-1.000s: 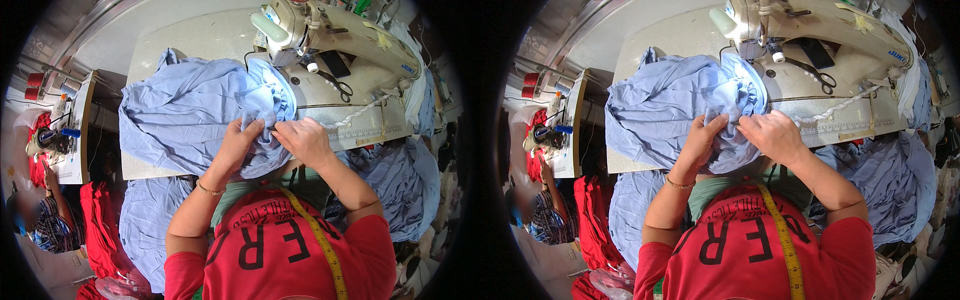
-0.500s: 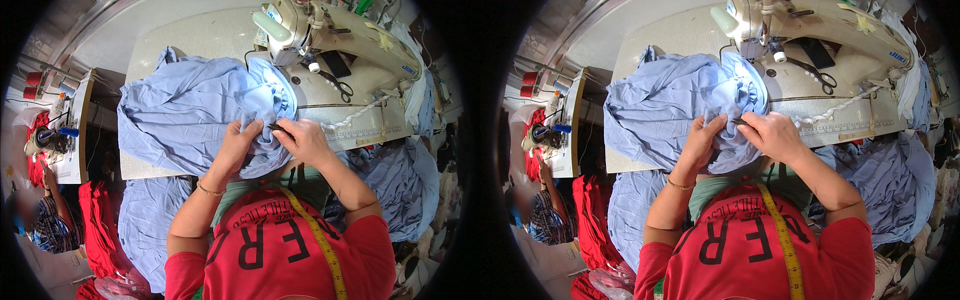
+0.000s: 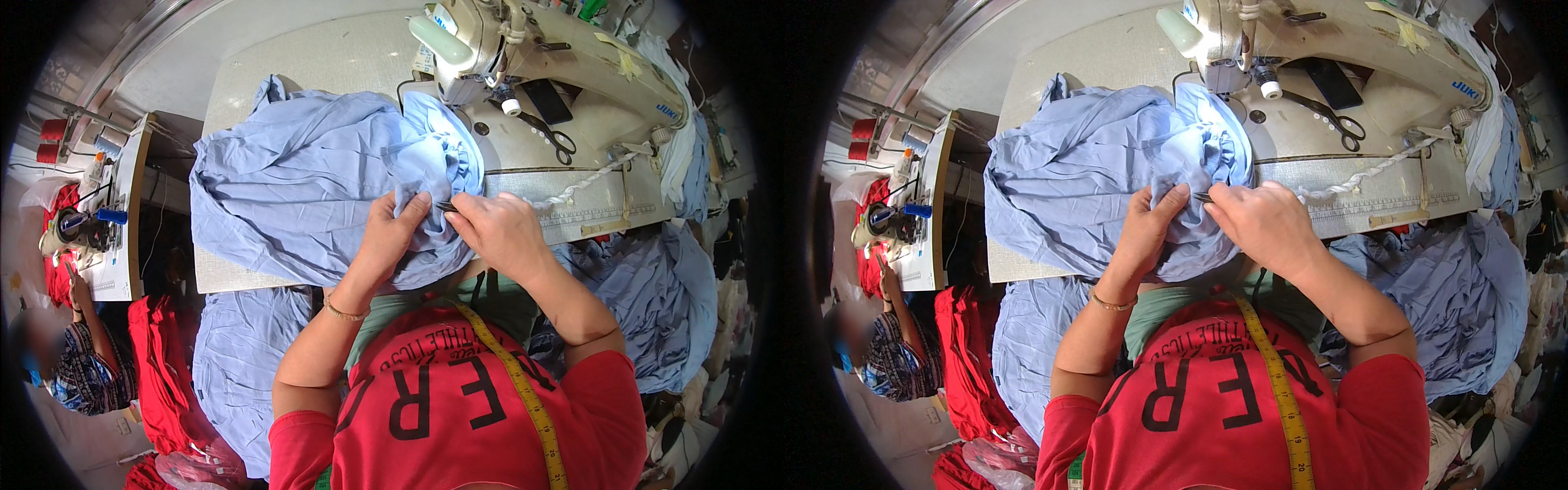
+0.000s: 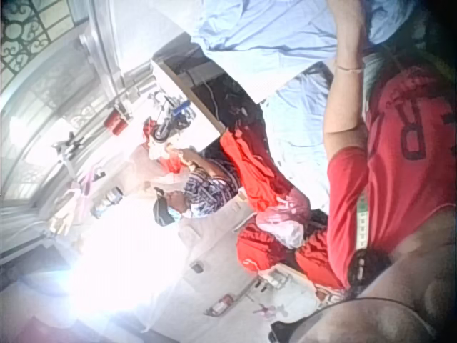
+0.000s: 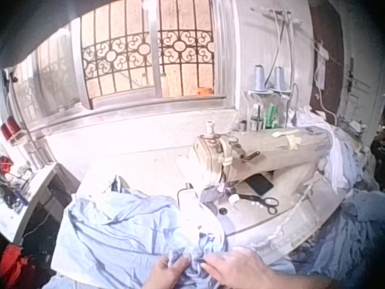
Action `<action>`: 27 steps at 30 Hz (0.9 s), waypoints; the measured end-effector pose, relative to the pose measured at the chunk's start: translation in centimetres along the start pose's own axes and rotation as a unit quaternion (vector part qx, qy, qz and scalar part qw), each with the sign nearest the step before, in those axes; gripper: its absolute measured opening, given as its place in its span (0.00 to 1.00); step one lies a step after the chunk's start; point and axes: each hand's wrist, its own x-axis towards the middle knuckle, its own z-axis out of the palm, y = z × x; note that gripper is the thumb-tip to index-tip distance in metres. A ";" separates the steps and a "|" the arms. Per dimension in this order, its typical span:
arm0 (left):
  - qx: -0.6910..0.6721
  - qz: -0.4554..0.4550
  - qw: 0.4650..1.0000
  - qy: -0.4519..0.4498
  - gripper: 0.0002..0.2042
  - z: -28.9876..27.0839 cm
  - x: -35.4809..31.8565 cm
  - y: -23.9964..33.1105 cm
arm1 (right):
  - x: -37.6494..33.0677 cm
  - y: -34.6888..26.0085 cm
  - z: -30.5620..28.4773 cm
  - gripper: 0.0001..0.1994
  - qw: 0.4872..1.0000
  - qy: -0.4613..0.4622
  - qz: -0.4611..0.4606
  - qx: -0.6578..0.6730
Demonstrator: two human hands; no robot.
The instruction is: The person uses a thread cutter to trim loose threads from the seams of a blue garment while seated at a sewing machine. They handle the garment by hand, turning and pulling the fabric to reach different areas.
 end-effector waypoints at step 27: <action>-0.072 -0.014 0.997 -0.007 0.10 -0.4 0.0 0.1 | -0.2 1.7 1.1 0.12 0.941 -0.018 0.130 0.311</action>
